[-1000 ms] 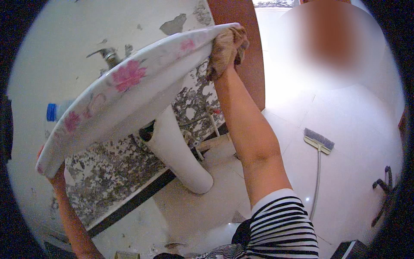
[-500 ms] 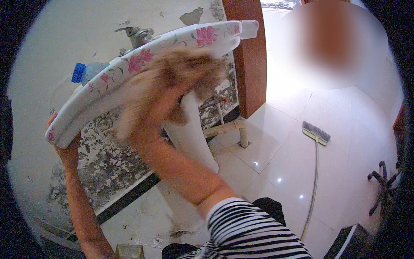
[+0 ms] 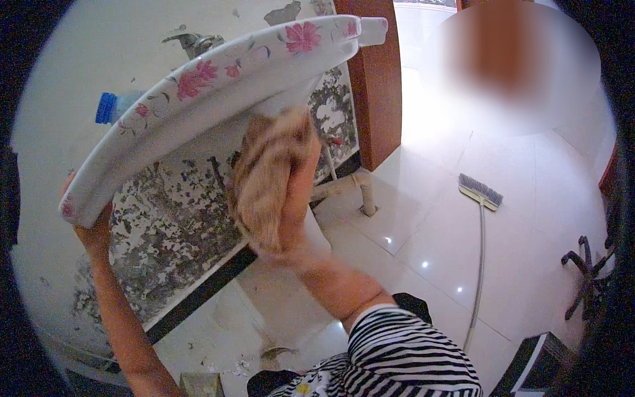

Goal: The person cleans a sink by removing the base, sweeping the floor around it, and wiping the sink and base with a cloth.

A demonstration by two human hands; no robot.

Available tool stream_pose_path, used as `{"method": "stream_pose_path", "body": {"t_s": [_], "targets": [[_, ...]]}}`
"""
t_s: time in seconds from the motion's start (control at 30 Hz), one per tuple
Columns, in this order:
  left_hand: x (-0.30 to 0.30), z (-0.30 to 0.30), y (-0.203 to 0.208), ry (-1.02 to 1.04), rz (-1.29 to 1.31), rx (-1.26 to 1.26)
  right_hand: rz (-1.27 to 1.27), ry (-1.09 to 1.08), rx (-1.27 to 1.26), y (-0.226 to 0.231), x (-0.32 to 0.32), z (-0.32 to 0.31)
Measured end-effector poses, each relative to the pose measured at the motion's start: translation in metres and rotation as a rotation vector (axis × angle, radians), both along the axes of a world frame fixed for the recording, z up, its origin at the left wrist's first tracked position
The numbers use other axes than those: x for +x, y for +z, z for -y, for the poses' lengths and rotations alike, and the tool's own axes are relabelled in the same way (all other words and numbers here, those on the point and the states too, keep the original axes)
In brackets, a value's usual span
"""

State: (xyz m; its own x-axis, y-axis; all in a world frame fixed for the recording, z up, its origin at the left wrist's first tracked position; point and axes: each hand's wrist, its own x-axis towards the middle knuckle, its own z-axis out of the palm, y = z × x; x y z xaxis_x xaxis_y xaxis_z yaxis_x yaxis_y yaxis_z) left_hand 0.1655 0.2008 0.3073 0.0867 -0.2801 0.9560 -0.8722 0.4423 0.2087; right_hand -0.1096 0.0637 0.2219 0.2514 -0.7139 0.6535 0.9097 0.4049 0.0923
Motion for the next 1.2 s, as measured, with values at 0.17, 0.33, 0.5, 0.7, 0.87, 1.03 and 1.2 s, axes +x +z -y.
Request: {"method": "stream_pose_path", "body": {"t_s": [0.17,0.33,0.5,0.7,0.87,1.03,1.2], "targets": [[-0.016,0.002,0.005,0.105,0.102,0.007,-0.225,-0.385,-0.022,0.036,-0.029,0.028],[-0.024,0.006,-0.001,0.266,0.187,-0.042,-0.092,-0.437,-0.084,0.043,0.004,0.020],[-0.015,0.013,0.003,0.085,0.150,-0.068,0.251,0.079,-0.175,0.009,0.081,0.004],[-0.018,0.004,0.000,0.199,0.146,-0.022,-0.733,-1.032,-0.313,0.041,0.112,-0.053],[-0.009,-0.008,0.008,0.361,0.312,-0.041,-0.763,-0.689,-0.388,0.033,0.012,-0.019],[-0.007,0.006,0.001,-0.081,-0.021,-0.010,-0.872,-1.059,-0.912,0.036,0.066,-0.015],[-0.004,0.008,-0.003,0.012,0.003,-0.038,-1.054,-1.187,-0.955,0.045,0.096,-0.035]]}}
